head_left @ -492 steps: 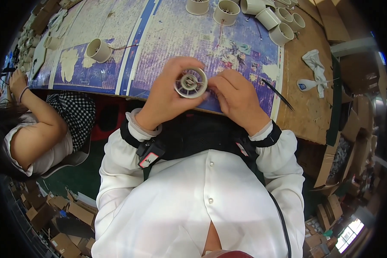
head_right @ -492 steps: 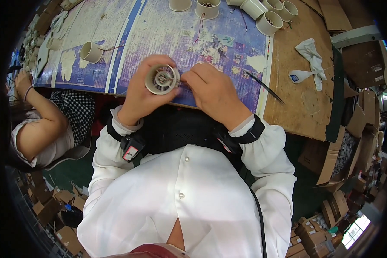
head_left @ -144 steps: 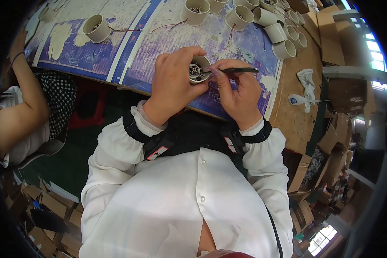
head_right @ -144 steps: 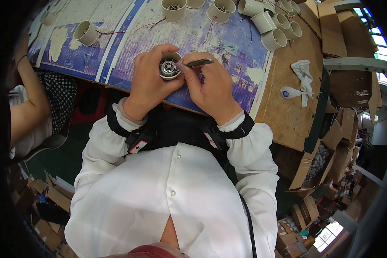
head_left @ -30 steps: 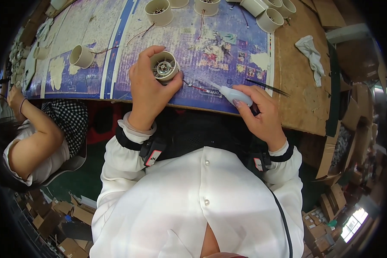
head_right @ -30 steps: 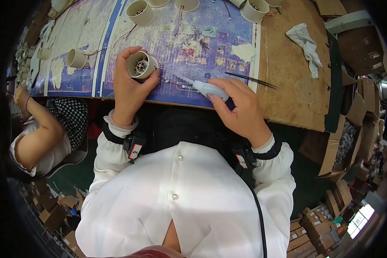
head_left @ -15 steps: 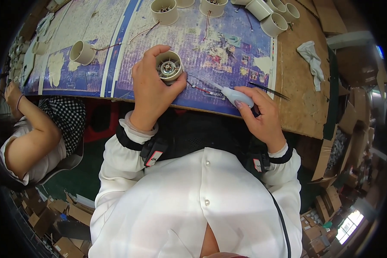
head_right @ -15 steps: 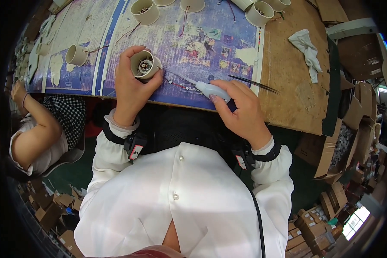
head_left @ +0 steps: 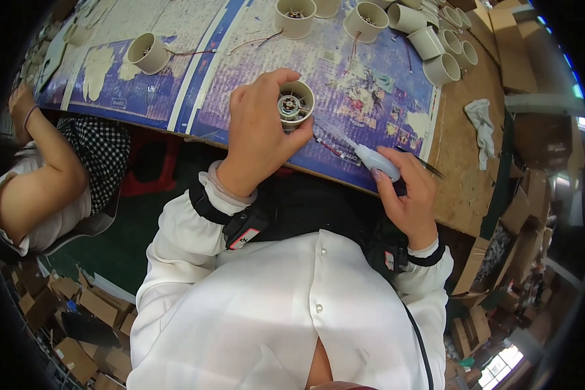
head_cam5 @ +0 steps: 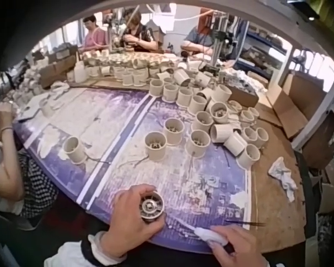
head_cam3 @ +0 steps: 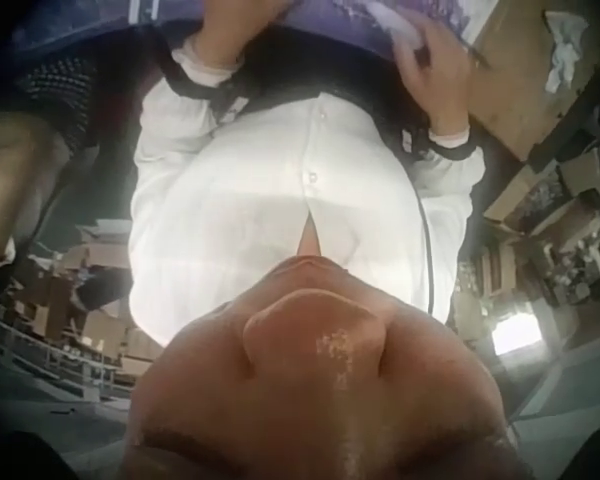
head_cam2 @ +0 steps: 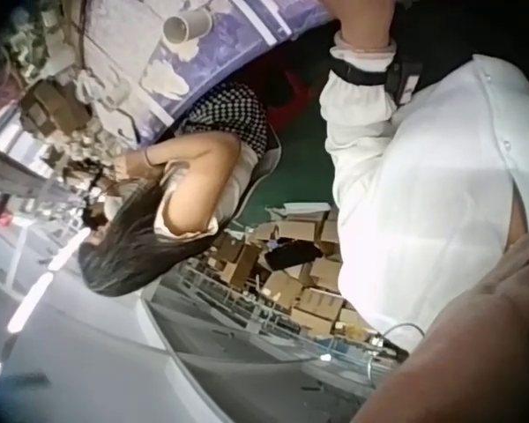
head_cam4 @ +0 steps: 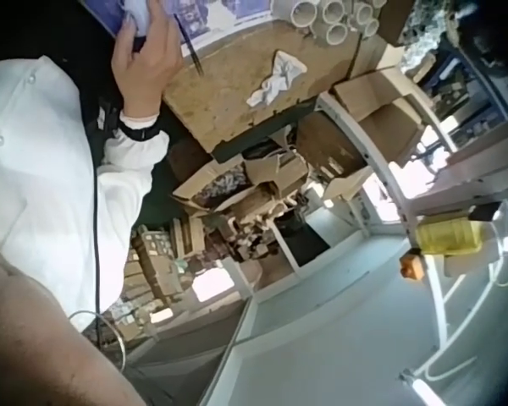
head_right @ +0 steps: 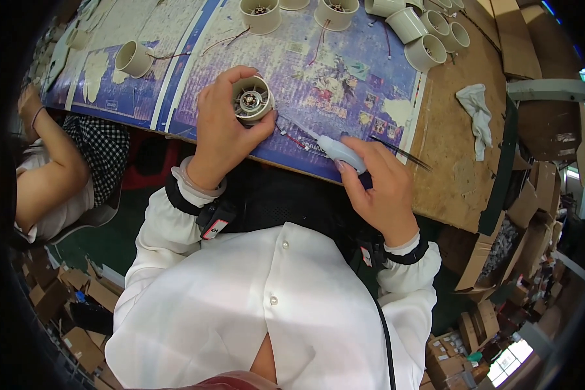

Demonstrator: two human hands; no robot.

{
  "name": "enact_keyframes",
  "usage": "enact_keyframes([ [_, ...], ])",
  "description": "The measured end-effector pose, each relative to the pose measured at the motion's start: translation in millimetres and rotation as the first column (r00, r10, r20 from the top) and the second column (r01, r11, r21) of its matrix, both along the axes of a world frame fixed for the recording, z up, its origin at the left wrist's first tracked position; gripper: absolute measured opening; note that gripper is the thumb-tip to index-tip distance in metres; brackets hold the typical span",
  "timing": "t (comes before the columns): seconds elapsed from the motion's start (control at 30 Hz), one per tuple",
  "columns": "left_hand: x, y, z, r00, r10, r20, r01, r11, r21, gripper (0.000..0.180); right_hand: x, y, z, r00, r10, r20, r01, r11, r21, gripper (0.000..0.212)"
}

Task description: The person uses tweezers to position wires inside a plastic housing, applies glue from a squeeze bottle, and then uses a thin tool to press the wires into place.

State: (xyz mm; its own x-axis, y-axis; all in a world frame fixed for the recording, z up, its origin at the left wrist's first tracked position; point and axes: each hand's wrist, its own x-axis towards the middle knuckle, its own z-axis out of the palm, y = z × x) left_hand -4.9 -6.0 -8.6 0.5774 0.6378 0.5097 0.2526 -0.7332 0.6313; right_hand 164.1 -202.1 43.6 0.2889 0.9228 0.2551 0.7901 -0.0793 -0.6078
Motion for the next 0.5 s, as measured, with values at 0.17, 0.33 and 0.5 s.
enact_keyframes([
  [0.17,-1,0,-3,1.000,-0.014,0.006,0.015,1.000,-0.024,0.061,-1,1,9,1.000,0.002,0.028,-0.001,0.999,-0.040,0.029],
  [0.33,-1,0,-1,1.000,-0.015,0.014,0.016,1.000,-0.016,0.060,-1,3,15,0.996,-0.007,0.092,0.008,1.000,-0.002,0.030],
  [0.5,-1,0,-1,1.000,-0.017,0.024,0.018,1.000,-0.020,0.059,-1,7,18,0.992,-0.019,0.121,0.014,0.999,0.039,0.031],
])
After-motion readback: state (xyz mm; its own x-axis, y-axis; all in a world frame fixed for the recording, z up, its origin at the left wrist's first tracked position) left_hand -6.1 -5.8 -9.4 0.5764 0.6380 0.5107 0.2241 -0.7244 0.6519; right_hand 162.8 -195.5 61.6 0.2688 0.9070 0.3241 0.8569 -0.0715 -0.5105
